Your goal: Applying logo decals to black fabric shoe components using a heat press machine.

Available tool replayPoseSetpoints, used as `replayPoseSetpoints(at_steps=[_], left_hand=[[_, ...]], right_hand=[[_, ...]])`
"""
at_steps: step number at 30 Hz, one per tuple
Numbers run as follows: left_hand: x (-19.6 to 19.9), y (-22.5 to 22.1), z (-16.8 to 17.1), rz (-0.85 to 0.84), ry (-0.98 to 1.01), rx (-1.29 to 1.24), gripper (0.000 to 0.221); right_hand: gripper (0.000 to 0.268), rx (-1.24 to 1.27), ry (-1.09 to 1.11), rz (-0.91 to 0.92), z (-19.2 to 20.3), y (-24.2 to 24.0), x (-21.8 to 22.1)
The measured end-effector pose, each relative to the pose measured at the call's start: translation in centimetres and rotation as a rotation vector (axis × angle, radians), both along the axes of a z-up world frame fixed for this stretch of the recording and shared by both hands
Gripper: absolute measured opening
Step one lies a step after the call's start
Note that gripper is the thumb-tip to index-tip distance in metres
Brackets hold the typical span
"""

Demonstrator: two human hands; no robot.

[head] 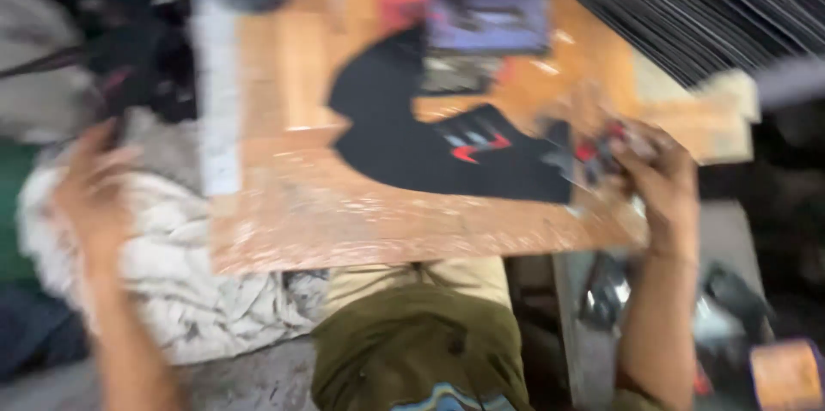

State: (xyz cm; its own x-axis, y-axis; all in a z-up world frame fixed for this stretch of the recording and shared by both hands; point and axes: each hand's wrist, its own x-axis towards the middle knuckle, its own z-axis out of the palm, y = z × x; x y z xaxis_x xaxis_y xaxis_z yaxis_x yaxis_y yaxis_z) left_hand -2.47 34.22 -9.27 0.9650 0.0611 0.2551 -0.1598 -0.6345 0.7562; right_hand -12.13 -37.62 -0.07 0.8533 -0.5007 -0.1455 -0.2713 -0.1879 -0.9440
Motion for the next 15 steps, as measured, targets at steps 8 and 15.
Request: replayPoseSetpoints(at_steps=[8, 15], left_hand=[[3.7, -27.7, 8.1, -0.215, -0.223, 0.225, 0.065], [9.8, -32.5, 8.1, -0.247, 0.139, 0.309, 0.065]], right_hand=[[0.019, -0.008, -0.060, 0.026, -3.3, -3.2, -1.1], [0.025, -0.044, -0.018, 0.175, -2.0, -4.6, 1.3]])
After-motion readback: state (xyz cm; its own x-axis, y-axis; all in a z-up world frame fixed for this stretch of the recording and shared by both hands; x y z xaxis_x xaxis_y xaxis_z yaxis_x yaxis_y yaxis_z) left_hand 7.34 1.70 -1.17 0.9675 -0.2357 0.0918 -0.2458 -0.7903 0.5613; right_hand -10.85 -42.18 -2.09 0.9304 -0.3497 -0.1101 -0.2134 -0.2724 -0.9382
